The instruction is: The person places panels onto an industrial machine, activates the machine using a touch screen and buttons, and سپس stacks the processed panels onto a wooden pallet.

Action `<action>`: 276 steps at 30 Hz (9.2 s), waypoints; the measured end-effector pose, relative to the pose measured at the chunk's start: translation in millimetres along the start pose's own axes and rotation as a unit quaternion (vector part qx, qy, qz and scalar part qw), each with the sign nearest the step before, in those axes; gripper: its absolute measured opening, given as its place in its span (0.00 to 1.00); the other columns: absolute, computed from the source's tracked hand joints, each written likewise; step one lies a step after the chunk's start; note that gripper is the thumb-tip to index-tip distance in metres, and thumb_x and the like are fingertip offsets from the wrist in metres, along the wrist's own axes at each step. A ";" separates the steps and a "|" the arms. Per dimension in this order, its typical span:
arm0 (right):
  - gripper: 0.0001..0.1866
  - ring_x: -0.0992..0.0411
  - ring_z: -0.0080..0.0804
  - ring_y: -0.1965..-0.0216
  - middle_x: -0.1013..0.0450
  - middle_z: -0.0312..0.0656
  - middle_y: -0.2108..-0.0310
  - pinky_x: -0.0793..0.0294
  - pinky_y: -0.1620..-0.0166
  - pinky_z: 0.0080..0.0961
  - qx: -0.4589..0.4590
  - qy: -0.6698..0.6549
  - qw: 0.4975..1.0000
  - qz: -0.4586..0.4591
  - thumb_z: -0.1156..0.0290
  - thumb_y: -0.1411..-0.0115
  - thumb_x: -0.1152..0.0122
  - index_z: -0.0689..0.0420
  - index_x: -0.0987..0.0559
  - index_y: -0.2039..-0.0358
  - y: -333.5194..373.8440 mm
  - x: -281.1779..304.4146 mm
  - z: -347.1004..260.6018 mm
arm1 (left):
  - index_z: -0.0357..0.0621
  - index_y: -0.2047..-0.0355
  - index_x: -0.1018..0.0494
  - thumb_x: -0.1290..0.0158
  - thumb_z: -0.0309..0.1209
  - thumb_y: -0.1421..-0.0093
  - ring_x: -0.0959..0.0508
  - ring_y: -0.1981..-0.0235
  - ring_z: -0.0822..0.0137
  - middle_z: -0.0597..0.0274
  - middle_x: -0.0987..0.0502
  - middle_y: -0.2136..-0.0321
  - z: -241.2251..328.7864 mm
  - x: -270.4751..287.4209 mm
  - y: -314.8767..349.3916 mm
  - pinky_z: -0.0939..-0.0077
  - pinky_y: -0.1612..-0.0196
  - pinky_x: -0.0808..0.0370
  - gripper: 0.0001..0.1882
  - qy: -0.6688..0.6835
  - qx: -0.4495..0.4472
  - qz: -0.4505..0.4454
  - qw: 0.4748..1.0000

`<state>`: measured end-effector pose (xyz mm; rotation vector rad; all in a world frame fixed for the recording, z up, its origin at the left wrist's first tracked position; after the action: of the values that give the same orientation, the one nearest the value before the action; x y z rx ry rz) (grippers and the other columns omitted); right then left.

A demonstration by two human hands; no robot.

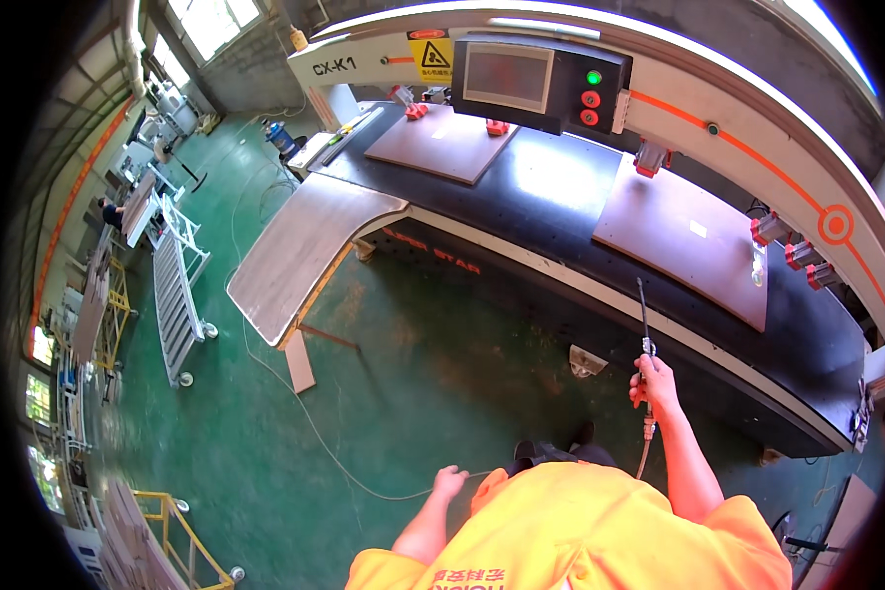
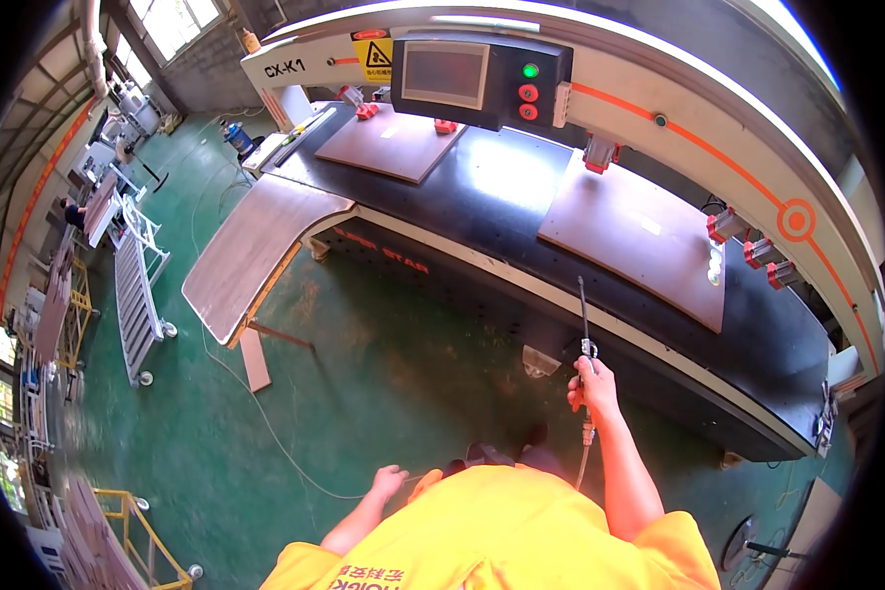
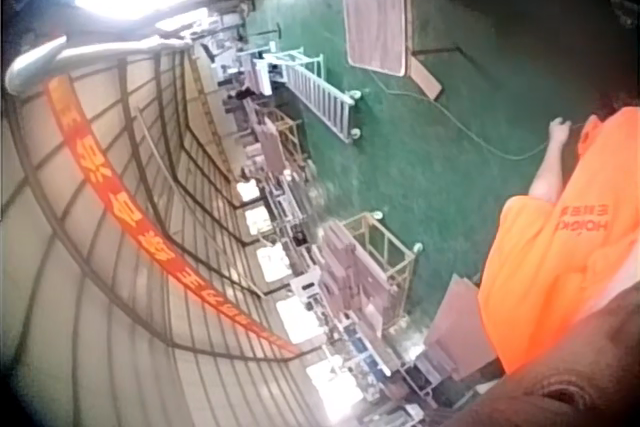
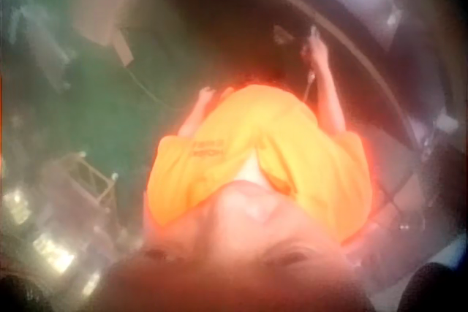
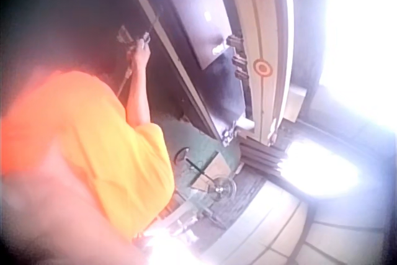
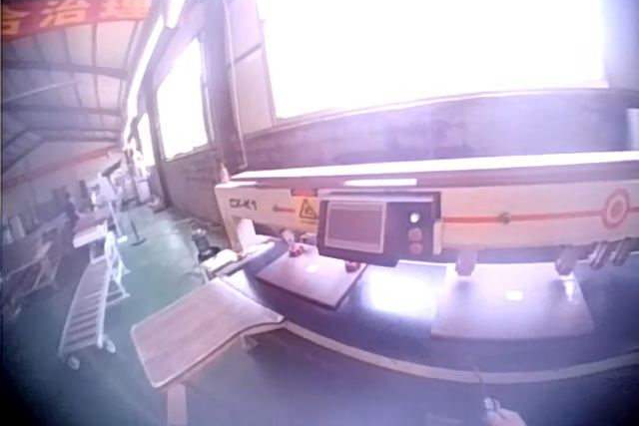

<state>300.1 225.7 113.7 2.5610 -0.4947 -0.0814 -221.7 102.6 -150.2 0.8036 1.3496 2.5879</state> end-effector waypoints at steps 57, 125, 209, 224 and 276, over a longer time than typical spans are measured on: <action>0.19 0.30 0.27 0.80 0.30 0.40 0.78 0.28 0.79 0.23 -0.032 -0.153 0.984 0.083 0.56 0.33 0.49 0.61 0.29 0.57 -125.4 181.7 -159.3 | 0.39 0.49 0.28 0.41 0.44 0.45 0.39 0.41 0.32 0.38 0.41 0.39 740.7 -381.1 -20.4 0.35 0.48 0.35 0.28 -0.476 -0.655 0.069 0.583; 0.08 0.32 0.29 0.85 0.31 0.39 0.81 0.31 0.82 0.27 -0.070 -0.016 0.969 -0.236 0.74 0.44 0.37 0.59 0.29 0.72 -323.9 -507.8 -169.0 | 0.39 0.50 0.32 0.50 0.39 0.39 0.28 0.49 0.57 0.54 0.27 0.52 424.1 454.2 -172.5 0.56 0.43 0.32 0.21 0.701 -0.212 0.093 0.675; 0.16 0.29 0.25 0.82 0.27 0.41 0.78 0.30 0.81 0.22 -0.116 -0.153 0.937 0.292 0.62 0.31 0.55 0.64 0.28 0.61 -175.1 -512.4 -113.9 | 0.50 0.39 0.41 0.34 0.39 0.59 0.48 0.35 0.34 0.38 0.49 0.35 872.3 333.2 -405.4 0.46 0.37 0.41 0.46 -0.546 -0.643 -0.060 0.534; 0.19 0.41 0.19 0.91 0.37 0.33 0.87 0.39 0.88 0.20 -0.117 -0.261 0.799 0.529 0.51 0.32 0.54 0.54 0.30 0.69 48.6 -388.9 43.5 | 0.42 0.42 0.34 0.46 0.39 0.48 0.29 0.45 0.52 0.48 0.30 0.45 495.5 254.6 -243.6 0.64 0.43 0.30 0.32 -0.577 -0.566 -0.368 0.460; 0.18 0.31 0.24 0.86 0.30 0.37 0.83 0.31 0.84 0.21 0.008 -0.296 0.890 0.345 0.55 0.32 0.53 0.59 0.29 0.65 27.4 -373.5 41.0 | 0.30 0.41 0.36 0.45 0.32 0.44 0.23 0.50 0.57 0.43 0.24 0.51 380.2 316.0 -312.2 0.72 0.47 0.28 0.32 -0.424 -0.295 -0.313 0.797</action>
<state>-63.1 319.3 77.7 2.1821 -1.6032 -0.6069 -343.1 671.8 -93.7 0.9752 0.3778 1.5938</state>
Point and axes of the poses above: each hand's wrist, its own y-axis away from the middle knuckle, its own x-axis out of the back of the hand, z = x × y, the point moved 8 cm from there along -y, towards the middle knuckle
